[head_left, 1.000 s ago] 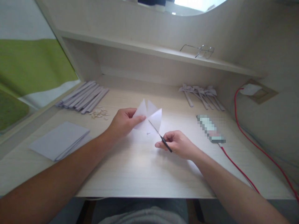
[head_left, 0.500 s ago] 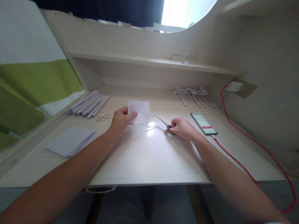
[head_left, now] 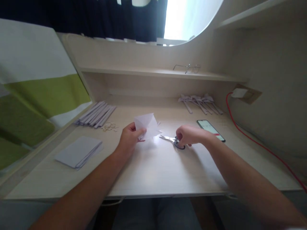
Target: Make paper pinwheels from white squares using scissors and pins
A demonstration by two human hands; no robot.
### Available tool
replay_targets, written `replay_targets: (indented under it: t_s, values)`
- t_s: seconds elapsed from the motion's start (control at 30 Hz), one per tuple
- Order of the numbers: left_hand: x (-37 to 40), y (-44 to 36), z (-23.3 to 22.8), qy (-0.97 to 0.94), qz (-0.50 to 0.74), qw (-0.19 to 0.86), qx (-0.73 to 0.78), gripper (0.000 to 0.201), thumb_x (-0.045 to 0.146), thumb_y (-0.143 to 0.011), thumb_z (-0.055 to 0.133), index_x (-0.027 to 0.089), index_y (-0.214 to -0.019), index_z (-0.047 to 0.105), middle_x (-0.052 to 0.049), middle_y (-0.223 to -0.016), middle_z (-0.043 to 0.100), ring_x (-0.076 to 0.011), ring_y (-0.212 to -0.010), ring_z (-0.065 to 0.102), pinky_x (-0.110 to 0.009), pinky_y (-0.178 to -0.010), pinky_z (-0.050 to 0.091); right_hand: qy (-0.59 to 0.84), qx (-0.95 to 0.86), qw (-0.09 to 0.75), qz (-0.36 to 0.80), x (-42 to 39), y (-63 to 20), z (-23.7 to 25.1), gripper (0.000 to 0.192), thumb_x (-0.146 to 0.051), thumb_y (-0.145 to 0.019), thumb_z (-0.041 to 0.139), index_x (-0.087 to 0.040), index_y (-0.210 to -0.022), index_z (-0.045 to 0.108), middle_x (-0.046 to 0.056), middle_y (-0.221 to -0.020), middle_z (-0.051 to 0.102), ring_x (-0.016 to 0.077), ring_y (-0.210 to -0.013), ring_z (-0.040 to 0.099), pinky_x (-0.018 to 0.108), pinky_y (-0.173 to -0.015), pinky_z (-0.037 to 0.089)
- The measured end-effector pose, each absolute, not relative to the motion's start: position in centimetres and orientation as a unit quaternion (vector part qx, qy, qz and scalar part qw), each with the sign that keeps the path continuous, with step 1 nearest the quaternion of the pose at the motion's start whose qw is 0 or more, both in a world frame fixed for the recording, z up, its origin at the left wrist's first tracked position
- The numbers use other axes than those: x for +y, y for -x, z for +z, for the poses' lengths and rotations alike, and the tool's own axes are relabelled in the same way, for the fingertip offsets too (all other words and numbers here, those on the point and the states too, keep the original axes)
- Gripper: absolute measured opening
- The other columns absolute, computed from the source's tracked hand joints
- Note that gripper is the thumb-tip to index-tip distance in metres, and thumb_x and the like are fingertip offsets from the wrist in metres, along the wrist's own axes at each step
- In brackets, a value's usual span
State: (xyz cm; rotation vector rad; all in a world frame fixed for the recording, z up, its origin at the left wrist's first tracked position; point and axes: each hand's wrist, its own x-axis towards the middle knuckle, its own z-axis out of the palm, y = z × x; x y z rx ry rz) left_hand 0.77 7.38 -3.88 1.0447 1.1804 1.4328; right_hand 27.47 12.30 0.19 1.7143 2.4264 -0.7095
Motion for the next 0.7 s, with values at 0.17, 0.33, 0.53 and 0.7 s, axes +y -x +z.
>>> replay_targets:
  t_s: [0.17, 0.33, 0.53, 0.7]
  values:
    - [7.9, -1.1, -5.0, -0.417, 0.612, 0.478, 0.472, 0.040, 0.030, -0.058, 0.084, 0.014, -0.093, 0.074, -0.004, -0.086, 0.075, -0.0194, -0.073, 0.067, -0.028, -0.062, 0.054, -0.552, 0.816, 0.011, -0.173, 10.9, -27.6, 1.4, 0.006, -0.025, -0.074, 0.079, -0.021, -0.077, 0.079, 0.007, -0.074, 0.075, 0.0204, -0.065, 0.066, 0.030, -0.057, 0.040]
    - [8.0, -1.4, -5.6, -0.414, 0.626, 0.470, 0.466, 0.041, 0.033, -0.057, 0.086, 0.015, -0.091, 0.072, -0.004, -0.086, 0.074, -0.0191, -0.074, 0.067, -0.029, -0.066, 0.053, -0.501, 0.732, -0.313, -0.339, 9.8, -24.1, -0.8, 0.036, -0.048, -0.090, 0.068, -0.018, -0.110, 0.072, 0.012, -0.102, 0.077, 0.0204, -0.076, 0.072, 0.030, -0.065, 0.054]
    - [7.1, -2.0, -5.9, -0.465, 0.588, 0.485, 0.450, 0.038, 0.034, -0.061, 0.086, 0.013, -0.090, 0.071, -0.004, -0.082, 0.073, -0.0189, -0.073, 0.066, -0.029, -0.065, 0.050, -0.393, 0.650, -0.356, -0.544, 9.6, -21.1, -3.3, 0.029, -0.038, -0.078, 0.078, -0.014, -0.092, 0.073, 0.008, -0.088, 0.075, 0.0185, -0.076, 0.071, 0.029, -0.067, 0.058]
    - [7.8, -0.3, -2.5, -0.528, 0.538, 0.511, 0.413, 0.057, 0.018, -0.046, 0.093, 0.014, -0.100, 0.074, -0.005, -0.094, 0.077, -0.0219, -0.089, 0.069, -0.029, -0.078, 0.052, -0.398, 0.692, -0.358, -0.485, 10.1, -22.6, -1.9, 0.014, -0.023, -0.076, 0.072, -0.013, -0.085, 0.075, 0.004, -0.078, 0.073, 0.0159, -0.067, 0.067, 0.026, -0.061, 0.052]
